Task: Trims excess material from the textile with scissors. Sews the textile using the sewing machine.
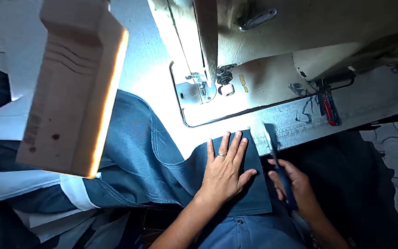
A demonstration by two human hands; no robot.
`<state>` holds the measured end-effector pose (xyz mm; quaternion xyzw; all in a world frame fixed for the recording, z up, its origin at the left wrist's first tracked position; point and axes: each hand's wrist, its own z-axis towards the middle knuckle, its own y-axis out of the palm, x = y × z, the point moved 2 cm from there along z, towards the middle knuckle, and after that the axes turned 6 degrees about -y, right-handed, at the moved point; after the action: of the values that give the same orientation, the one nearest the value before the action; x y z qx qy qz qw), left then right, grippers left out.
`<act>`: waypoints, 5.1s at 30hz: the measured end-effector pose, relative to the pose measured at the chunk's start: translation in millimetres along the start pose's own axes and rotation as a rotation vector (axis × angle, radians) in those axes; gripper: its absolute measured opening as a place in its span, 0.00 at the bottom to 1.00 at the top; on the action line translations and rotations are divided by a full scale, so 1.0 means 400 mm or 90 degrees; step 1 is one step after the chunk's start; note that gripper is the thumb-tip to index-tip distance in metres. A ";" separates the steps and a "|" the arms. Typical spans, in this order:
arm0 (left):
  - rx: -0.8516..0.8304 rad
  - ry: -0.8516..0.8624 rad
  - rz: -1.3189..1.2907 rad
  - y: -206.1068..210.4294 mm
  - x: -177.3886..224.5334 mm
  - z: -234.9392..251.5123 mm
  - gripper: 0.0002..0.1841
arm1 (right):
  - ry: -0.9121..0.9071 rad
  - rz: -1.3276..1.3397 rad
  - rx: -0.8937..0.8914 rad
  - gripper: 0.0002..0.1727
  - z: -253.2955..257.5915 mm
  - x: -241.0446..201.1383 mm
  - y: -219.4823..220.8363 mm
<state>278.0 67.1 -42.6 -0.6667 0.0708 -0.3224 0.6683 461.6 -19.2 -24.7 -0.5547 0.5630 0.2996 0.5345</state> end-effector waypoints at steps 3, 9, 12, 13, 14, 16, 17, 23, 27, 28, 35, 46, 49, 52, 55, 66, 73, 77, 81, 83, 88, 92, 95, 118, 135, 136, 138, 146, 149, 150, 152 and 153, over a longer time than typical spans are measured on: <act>-0.034 0.001 0.001 -0.019 -0.045 0.038 0.42 | 0.025 0.116 0.097 0.21 0.012 0.003 -0.051; -0.146 0.296 -0.077 -0.021 -0.116 0.180 0.39 | -0.194 -0.234 -0.010 0.41 0.119 -0.043 -0.111; -0.036 0.362 0.005 -0.051 -0.081 0.182 0.32 | -0.280 -0.460 0.044 0.33 0.204 -0.107 -0.093; 0.019 0.285 0.050 -0.075 -0.048 0.154 0.27 | -0.259 -0.502 0.052 0.30 0.229 -0.125 -0.085; 0.055 0.159 0.098 -0.104 -0.013 0.118 0.24 | -0.225 -0.531 0.051 0.28 0.252 -0.136 -0.078; 0.054 -0.120 0.167 -0.147 0.027 0.056 0.33 | -0.184 -0.567 0.070 0.26 0.291 -0.141 -0.068; 0.032 -0.229 0.172 -0.152 0.025 0.034 0.41 | -0.197 -0.581 0.100 0.25 0.306 -0.137 -0.062; 0.016 -0.394 0.034 -0.122 -0.132 0.025 0.47 | -0.571 -0.484 0.113 0.17 0.277 -0.138 0.065; 0.016 -0.367 -0.074 -0.198 -0.311 0.086 0.35 | -0.708 -0.423 -0.230 0.15 0.268 -0.112 0.165; 0.010 -0.387 -0.070 -0.214 -0.351 0.096 0.36 | -0.715 -0.432 -0.271 0.21 0.273 -0.103 0.183; 0.148 -0.245 -0.041 -0.233 -0.503 0.126 0.53 | -0.698 -0.422 -0.371 0.32 0.288 -0.096 0.218; -0.032 -0.507 0.077 -0.228 -0.189 0.002 0.40 | -0.689 -0.472 -0.270 0.32 0.283 -0.088 0.235; 0.061 -0.509 0.161 -0.241 -0.219 0.025 0.43 | -0.706 -0.475 -0.256 0.33 0.287 -0.082 0.245; 0.157 -0.436 0.202 -0.246 -0.291 0.073 0.47 | -0.690 -0.493 -0.266 0.33 0.286 -0.089 0.240; 0.157 -0.455 0.116 -0.231 -0.416 0.107 0.44 | -0.664 -0.549 -0.297 0.32 0.279 -0.106 0.229; -0.006 -0.291 -0.026 -0.243 -0.310 -0.016 0.30 | -0.695 -0.574 -0.176 0.42 0.262 -0.084 0.229; 0.169 -0.149 -0.116 -0.192 -0.279 -0.179 0.23 | -0.649 -0.568 -0.189 0.38 0.268 -0.077 0.229; 0.149 -0.160 -0.140 -0.188 -0.274 -0.160 0.20 | -0.624 -0.571 -0.177 0.38 0.279 -0.073 0.228; 0.101 -0.171 -0.122 -0.174 -0.267 -0.138 0.30 | -0.646 -0.570 -0.149 0.38 0.285 -0.072 0.231; 0.082 -0.184 -0.130 -0.161 -0.271 -0.114 0.29 | -0.717 -0.534 -0.091 0.32 0.260 -0.072 0.228; 0.143 -0.220 -0.150 -0.140 -0.292 -0.109 0.22 | -0.761 -0.440 -0.208 0.33 0.060 -0.050 0.315; 0.109 -0.240 -0.117 -0.171 -0.285 -0.139 0.22 | -0.816 -0.312 -0.481 0.34 -0.051 -0.011 0.397; 0.105 -0.211 -0.112 -0.178 -0.288 -0.143 0.22 | -0.854 -0.186 -0.532 0.20 -0.029 -0.042 0.390; 0.352 -0.278 -0.078 -0.163 -0.222 -0.102 0.13 | -0.848 -0.467 -0.190 0.23 0.314 -0.174 0.329; 0.429 -0.681 -1.358 -0.254 -0.197 -0.101 0.19 | -0.548 -0.232 -0.246 0.13 0.308 -0.192 0.337; 0.461 -0.694 -1.367 -0.252 -0.201 -0.092 0.18 | -0.450 -0.155 -0.286 0.10 0.306 -0.201 0.338; 0.519 -0.694 -1.350 -0.247 -0.208 -0.078 0.15 | -0.145 0.091 -0.364 0.09 0.288 -0.222 0.347; 0.459 -0.689 -1.275 -0.215 -0.219 -0.082 0.11 | 0.267 0.561 -0.332 0.22 0.299 -0.247 0.388; 0.428 -0.618 -1.417 -0.212 -0.235 -0.092 0.13 | 0.281 0.588 -0.327 0.22 0.312 -0.228 0.391; 0.431 -0.594 -1.454 -0.211 -0.240 -0.096 0.14 | 0.278 0.587 -0.319 0.22 0.313 -0.227 0.391; 0.426 -0.594 -1.454 -0.209 -0.242 -0.101 0.14 | 0.270 0.590 -0.302 0.21 0.309 -0.234 0.386; 0.417 -0.607 -1.405 -0.211 -0.240 -0.106 0.14 | 0.265 0.591 -0.290 0.21 0.307 -0.238 0.384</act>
<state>152.3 90.0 -0.3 -0.2224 -0.8598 -0.4396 0.1343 331.9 155.5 -5.7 -0.3976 0.7627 0.5021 0.0907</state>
